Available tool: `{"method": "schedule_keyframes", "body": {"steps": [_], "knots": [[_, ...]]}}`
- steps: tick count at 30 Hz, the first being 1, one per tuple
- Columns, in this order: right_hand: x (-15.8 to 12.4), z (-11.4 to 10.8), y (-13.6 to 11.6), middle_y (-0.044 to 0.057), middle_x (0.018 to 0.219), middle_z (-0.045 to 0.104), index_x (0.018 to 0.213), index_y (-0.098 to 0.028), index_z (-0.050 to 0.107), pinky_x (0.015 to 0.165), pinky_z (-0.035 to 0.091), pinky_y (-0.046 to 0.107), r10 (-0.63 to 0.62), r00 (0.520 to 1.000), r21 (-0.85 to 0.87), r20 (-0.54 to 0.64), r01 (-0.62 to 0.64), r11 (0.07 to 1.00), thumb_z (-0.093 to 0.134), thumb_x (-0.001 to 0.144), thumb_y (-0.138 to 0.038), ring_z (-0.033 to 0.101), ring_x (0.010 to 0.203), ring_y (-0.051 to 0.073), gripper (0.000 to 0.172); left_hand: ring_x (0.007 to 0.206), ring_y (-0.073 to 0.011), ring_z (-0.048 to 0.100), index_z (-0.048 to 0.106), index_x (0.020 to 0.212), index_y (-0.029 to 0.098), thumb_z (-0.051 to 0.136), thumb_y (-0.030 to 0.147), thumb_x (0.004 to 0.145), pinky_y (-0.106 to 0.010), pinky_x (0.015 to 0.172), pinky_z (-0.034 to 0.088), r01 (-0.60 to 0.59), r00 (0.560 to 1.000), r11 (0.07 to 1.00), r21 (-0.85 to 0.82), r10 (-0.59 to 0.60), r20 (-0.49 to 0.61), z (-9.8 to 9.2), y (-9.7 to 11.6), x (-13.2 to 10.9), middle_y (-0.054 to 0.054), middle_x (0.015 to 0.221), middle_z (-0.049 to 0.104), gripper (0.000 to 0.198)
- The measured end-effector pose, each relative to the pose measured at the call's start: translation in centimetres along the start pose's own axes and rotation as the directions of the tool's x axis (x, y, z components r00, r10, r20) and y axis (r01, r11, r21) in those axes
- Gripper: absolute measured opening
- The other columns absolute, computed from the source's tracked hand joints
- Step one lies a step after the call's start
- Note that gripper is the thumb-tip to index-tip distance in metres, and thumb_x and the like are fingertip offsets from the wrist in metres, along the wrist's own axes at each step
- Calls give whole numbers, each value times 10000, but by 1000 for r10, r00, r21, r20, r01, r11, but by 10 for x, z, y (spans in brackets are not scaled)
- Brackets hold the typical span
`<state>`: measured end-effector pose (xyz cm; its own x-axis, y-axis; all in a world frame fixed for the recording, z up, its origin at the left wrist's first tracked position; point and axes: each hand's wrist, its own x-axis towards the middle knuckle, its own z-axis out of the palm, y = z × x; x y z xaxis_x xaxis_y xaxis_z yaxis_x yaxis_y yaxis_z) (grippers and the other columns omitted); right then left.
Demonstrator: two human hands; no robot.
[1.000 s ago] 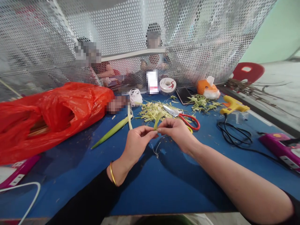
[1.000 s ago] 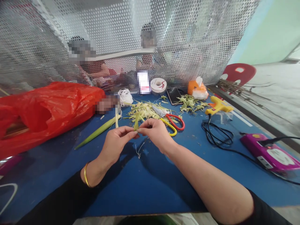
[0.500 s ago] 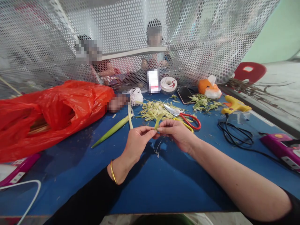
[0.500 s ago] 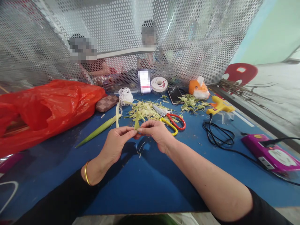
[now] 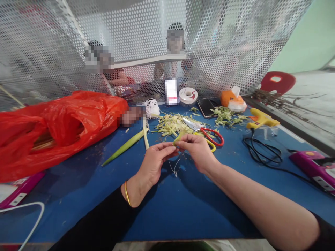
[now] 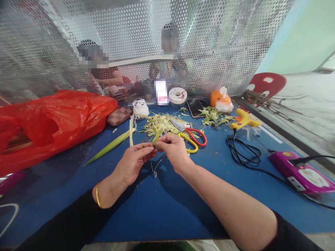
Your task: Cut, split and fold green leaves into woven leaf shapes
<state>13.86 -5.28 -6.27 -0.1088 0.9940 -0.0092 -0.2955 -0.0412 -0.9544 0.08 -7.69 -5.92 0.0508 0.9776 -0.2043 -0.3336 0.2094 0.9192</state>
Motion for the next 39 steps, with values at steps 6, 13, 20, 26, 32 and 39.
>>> {"method": "schedule_keyframes", "body": {"steps": [6, 13, 20, 26, 32, 39], "knots": [[-4, 5, 6, -38, 523, 586, 573, -178, 619, 549, 427, 265, -19, 999, 13, -36, 19, 1000, 744, 626, -265, 508, 510, 105, 161, 663, -139, 673, 724, 710, 140, 791, 230, 631, -266, 757, 508, -38, 996, 999, -10, 37, -86, 6, -3, -1, -20, 664, 722, 137], [-6, 7, 10, -30, 559, 592, 601, -189, 623, 568, 450, 278, -150, 988, -186, -42, 140, 973, 687, 676, -263, 523, 550, 127, 124, 682, -148, 668, 721, 719, 147, 778, 243, 627, -269, 713, 509, 43, 990, 999, -11, -45, -133, 3, -4, -1, -28, 690, 727, 145], [-7, 5, 7, -16, 616, 604, 626, -201, 636, 606, 438, 285, -266, 964, -402, -11, 239, 884, 660, 719, -253, 530, 609, 145, 109, 646, -131, 661, 712, 729, 140, 767, 222, 615, -254, 709, 511, 64, 985, 998, 25, -59, -165, 4, -3, 0, -19, 665, 713, 150], [-4, 1, 8, 10, 737, 662, 855, -198, 688, 627, 469, 296, -199, 980, -314, 8, 192, 930, 706, 719, -284, 577, 665, 162, 162, 596, -126, 649, 700, 692, 137, 734, 208, 612, -254, 672, 516, 9, 989, 992, 128, 10, -148, 5, 0, 0, -13, 632, 698, 113], [-5, 0, 8, -4, 623, 630, 664, -191, 695, 566, 452, 281, -220, 975, -319, 8, 211, 924, 687, 710, -219, 557, 589, 146, 54, 593, -138, 652, 703, 677, 136, 715, 195, 614, -268, 669, 523, -27, 980, 976, 216, 69, -187, 5, 0, -1, -19, 627, 703, 87], [-6, 3, 7, -8, 570, 622, 624, -194, 685, 540, 449, 283, -158, 987, -214, -34, 147, 966, 715, 680, -260, 535, 538, 139, 92, 603, -152, 669, 718, 696, 138, 730, 219, 633, -268, 659, 524, -7, 986, 979, 204, 42, -164, 3, -1, 0, -38, 639, 721, 103]]}}
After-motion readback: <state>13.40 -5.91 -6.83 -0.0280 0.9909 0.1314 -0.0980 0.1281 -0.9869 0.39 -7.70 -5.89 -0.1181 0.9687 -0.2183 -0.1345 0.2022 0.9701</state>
